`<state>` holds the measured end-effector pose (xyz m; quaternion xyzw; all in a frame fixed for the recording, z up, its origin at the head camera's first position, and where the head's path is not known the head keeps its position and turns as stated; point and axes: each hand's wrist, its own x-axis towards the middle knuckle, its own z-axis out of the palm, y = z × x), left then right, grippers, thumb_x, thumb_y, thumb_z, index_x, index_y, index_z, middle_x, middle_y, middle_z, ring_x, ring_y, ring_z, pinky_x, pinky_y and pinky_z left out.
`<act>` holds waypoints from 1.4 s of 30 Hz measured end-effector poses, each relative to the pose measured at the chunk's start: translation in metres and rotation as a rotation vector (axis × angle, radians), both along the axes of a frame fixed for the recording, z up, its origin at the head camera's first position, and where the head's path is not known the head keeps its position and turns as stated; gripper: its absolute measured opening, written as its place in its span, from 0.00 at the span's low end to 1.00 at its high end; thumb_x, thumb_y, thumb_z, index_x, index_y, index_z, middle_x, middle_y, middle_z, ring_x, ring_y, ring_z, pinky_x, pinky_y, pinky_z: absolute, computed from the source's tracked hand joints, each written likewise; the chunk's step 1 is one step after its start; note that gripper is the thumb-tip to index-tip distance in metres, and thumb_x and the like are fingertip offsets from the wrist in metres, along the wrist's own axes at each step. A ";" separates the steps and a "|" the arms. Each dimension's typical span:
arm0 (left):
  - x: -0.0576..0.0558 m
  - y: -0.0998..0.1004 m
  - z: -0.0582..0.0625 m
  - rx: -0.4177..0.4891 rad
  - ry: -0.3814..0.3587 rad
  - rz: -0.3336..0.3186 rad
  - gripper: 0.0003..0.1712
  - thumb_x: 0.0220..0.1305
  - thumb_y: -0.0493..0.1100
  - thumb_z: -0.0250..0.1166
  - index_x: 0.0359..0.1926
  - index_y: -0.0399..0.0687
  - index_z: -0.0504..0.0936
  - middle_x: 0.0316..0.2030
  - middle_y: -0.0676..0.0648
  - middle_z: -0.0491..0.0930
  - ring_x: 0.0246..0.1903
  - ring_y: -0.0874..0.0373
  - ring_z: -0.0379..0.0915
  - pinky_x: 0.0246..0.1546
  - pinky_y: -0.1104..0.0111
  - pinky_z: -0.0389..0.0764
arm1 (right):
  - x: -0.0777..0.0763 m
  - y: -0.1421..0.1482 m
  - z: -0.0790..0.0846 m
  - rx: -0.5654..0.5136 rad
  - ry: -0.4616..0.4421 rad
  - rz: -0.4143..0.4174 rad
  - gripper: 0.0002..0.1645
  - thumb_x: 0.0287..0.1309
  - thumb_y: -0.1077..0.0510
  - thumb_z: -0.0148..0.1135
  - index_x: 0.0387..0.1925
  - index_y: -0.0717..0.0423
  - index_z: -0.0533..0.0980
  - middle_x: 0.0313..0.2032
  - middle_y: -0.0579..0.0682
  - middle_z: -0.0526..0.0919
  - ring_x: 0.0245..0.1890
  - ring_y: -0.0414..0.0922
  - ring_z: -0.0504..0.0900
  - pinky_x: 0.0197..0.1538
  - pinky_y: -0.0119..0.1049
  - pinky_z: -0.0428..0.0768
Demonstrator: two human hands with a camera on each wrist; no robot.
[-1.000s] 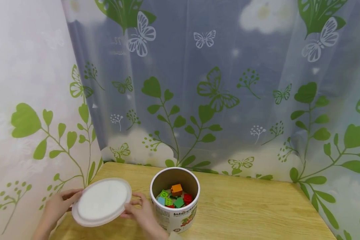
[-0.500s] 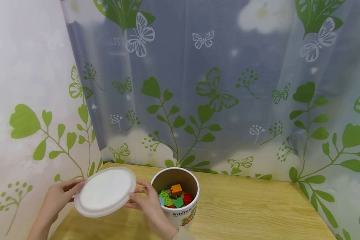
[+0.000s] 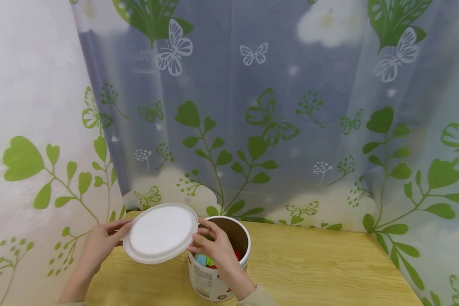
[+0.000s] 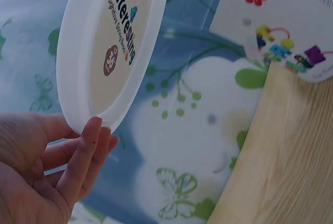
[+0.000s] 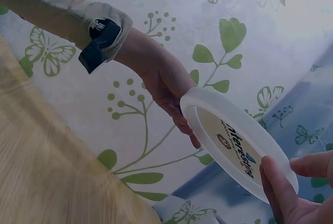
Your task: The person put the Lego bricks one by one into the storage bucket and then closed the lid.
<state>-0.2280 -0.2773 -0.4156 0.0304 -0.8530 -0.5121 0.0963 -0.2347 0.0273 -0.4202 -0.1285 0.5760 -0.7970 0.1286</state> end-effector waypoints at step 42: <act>-0.031 0.136 -0.013 0.281 0.192 -0.259 0.22 0.69 0.32 0.65 0.63 0.38 0.80 0.62 0.37 0.78 0.39 0.66 0.85 0.40 0.67 0.87 | 0.000 0.148 0.005 0.140 0.061 -0.164 0.35 0.71 0.61 0.61 0.75 0.60 0.62 0.57 0.59 0.76 0.49 0.45 0.84 0.58 0.39 0.82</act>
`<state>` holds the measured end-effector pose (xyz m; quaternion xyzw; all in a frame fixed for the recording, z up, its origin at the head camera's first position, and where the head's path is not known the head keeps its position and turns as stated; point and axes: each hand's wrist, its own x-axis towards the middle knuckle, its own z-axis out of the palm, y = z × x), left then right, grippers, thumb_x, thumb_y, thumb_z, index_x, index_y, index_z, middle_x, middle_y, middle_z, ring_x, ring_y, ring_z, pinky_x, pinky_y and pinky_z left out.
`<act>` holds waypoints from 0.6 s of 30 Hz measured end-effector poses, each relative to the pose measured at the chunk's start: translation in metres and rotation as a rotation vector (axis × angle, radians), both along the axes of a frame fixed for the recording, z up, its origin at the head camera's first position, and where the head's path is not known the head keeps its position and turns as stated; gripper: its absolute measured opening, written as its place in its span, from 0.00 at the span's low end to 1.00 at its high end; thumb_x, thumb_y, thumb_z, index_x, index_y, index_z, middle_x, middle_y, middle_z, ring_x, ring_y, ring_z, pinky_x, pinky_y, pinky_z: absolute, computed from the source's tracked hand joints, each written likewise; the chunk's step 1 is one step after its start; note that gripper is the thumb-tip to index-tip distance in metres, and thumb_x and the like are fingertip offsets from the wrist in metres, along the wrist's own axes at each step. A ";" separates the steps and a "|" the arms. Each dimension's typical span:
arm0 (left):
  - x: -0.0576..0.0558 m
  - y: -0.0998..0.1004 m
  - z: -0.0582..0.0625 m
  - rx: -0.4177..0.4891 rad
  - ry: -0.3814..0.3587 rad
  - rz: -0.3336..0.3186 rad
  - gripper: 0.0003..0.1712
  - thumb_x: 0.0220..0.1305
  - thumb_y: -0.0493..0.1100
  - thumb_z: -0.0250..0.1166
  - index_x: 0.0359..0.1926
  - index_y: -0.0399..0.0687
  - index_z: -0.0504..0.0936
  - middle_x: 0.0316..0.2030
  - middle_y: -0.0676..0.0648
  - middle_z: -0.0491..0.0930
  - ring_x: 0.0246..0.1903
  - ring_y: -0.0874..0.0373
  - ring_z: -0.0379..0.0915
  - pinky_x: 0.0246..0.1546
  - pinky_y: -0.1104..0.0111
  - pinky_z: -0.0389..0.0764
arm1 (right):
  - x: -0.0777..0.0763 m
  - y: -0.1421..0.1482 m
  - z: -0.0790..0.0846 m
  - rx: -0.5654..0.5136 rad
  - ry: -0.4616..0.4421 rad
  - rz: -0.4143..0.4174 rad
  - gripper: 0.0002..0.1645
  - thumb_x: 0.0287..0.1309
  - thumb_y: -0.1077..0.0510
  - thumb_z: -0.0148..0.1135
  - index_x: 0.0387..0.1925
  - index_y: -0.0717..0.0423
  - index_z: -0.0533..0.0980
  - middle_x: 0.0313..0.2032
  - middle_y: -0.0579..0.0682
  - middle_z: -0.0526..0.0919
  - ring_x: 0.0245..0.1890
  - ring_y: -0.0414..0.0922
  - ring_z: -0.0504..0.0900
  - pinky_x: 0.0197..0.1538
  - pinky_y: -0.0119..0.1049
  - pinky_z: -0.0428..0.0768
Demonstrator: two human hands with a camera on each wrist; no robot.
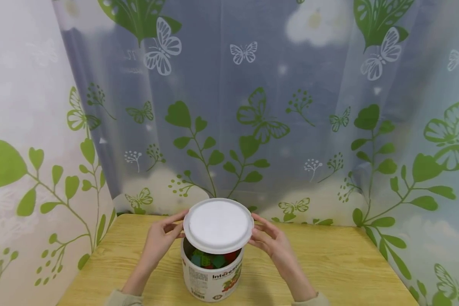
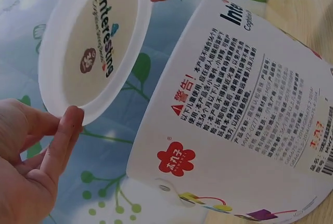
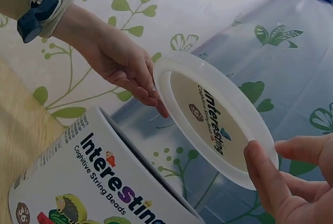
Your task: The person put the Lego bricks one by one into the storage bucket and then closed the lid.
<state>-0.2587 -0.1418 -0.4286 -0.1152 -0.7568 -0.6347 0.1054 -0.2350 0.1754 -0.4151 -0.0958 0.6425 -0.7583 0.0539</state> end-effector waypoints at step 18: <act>0.001 0.008 0.000 -0.023 0.205 0.156 0.16 0.66 0.34 0.67 0.55 0.44 0.87 0.47 0.41 0.87 0.38 0.56 0.87 0.40 0.71 0.86 | 0.000 -0.010 0.009 0.064 0.162 -0.222 0.23 0.67 0.64 0.64 0.62 0.68 0.77 0.42 0.56 0.84 0.34 0.42 0.88 0.47 0.39 0.87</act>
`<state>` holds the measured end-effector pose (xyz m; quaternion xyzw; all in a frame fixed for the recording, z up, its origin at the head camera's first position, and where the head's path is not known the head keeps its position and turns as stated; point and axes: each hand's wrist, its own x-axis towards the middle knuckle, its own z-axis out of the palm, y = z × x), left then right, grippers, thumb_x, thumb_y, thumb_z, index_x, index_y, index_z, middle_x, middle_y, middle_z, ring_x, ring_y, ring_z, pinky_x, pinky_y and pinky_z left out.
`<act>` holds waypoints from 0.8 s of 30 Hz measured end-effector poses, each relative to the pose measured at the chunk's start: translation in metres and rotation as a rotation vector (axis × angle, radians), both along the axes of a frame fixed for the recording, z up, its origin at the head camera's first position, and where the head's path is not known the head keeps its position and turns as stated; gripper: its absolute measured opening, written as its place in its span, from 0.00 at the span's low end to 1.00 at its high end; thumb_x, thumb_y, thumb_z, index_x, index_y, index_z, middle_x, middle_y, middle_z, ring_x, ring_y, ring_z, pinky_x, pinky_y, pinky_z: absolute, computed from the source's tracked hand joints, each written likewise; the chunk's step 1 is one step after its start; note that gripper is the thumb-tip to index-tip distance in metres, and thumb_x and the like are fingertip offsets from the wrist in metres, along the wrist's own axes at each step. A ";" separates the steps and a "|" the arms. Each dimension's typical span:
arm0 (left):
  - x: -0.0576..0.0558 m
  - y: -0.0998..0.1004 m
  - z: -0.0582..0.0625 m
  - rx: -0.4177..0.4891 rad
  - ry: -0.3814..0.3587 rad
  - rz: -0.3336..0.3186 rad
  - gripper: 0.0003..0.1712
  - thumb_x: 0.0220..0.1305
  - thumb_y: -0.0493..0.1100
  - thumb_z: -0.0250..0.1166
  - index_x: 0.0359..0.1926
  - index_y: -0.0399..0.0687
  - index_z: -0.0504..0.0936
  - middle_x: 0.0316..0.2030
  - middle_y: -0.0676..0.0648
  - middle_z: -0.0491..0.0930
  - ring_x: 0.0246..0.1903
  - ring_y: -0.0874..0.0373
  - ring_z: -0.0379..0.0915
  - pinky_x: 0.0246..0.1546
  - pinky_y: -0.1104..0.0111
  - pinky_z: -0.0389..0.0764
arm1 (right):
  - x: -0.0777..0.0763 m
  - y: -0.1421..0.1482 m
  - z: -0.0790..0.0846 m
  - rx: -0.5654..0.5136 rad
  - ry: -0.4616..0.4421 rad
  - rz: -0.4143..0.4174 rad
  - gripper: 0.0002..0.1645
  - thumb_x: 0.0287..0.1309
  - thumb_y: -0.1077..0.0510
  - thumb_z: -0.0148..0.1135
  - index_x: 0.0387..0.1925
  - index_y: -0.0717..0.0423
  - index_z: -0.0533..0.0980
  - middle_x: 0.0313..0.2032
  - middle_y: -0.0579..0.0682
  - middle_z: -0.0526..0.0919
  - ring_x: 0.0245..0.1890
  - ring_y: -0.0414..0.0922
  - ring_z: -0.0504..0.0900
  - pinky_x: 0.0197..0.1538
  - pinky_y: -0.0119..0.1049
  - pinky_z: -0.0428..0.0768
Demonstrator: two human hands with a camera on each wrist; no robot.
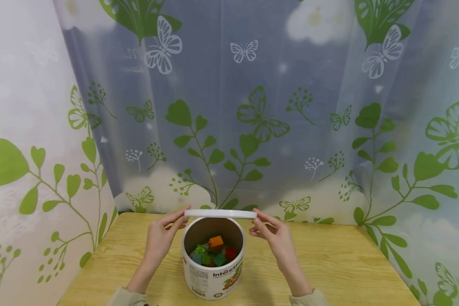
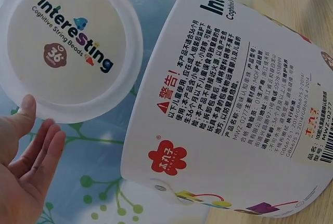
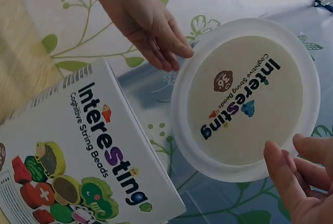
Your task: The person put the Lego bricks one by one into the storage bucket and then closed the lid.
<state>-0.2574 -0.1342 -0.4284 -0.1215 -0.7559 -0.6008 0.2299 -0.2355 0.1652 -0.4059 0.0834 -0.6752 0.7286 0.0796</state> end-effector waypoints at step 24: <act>0.000 0.003 0.009 0.163 -0.179 -0.035 0.20 0.68 0.42 0.68 0.59 0.42 0.84 0.45 0.36 0.85 0.32 0.61 0.84 0.34 0.66 0.88 | -0.013 0.000 -0.001 0.081 0.014 -0.041 0.22 0.64 0.63 0.68 0.59 0.63 0.81 0.46 0.61 0.83 0.34 0.43 0.87 0.41 0.41 0.88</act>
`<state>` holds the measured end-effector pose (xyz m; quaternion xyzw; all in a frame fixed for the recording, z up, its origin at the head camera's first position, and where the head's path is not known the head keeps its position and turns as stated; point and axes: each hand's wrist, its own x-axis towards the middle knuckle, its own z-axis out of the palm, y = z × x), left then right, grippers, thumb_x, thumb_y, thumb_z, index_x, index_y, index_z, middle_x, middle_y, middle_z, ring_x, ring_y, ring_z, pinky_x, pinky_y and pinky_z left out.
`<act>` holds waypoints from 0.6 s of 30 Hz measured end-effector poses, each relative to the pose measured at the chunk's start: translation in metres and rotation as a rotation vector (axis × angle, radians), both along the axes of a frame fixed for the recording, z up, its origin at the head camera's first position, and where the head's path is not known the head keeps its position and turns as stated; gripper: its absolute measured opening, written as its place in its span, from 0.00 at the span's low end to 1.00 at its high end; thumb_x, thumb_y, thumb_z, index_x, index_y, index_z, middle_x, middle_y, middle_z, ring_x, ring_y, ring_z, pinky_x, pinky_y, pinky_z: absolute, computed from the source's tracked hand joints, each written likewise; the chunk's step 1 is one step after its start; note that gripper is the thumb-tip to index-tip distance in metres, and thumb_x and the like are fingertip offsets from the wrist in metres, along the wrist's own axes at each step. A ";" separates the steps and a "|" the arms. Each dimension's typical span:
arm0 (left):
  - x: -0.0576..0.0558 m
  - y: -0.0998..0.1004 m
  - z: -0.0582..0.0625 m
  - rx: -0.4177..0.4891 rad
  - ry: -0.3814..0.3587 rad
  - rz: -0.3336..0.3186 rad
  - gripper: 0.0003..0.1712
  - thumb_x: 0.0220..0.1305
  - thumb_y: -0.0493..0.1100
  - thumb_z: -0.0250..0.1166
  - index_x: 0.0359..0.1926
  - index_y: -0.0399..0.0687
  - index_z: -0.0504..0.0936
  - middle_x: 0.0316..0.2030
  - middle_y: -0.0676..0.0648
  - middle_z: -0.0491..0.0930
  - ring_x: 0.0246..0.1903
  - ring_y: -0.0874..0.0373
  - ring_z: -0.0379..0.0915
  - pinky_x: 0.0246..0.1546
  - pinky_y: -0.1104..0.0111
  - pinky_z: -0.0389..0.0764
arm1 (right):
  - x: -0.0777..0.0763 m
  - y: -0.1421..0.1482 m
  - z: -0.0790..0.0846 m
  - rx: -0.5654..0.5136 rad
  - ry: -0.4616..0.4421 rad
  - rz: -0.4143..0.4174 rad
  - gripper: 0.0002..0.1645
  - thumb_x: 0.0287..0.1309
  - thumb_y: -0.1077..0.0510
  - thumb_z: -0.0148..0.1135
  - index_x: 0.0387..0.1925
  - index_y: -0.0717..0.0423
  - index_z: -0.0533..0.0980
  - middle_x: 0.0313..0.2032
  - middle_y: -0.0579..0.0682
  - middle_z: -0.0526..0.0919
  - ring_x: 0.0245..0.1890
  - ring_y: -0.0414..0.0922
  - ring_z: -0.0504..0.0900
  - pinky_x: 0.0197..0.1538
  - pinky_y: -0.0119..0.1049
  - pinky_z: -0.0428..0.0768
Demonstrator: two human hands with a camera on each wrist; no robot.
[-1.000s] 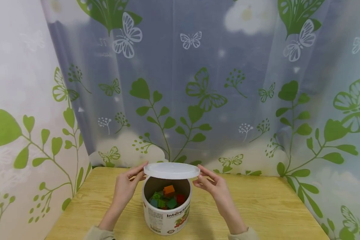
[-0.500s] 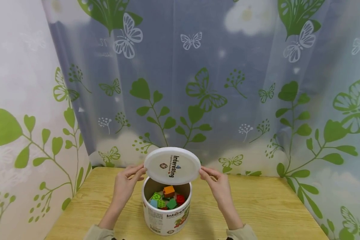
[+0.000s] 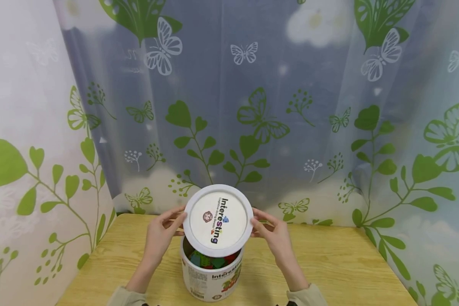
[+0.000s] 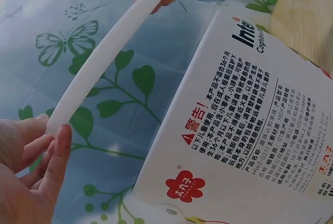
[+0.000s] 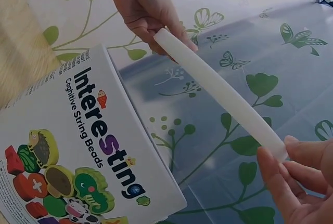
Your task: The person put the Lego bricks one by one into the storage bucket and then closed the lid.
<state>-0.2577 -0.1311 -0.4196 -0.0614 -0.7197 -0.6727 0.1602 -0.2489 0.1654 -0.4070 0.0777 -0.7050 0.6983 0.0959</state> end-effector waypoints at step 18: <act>-0.003 -0.007 -0.013 -0.099 -0.176 0.024 0.19 0.70 0.42 0.67 0.55 0.33 0.85 0.47 0.34 0.85 0.33 0.60 0.83 0.32 0.70 0.86 | -0.007 -0.002 -0.022 0.030 -0.218 0.204 0.28 0.68 0.64 0.63 0.63 0.77 0.70 0.47 0.61 0.79 0.33 0.42 0.83 0.42 0.36 0.87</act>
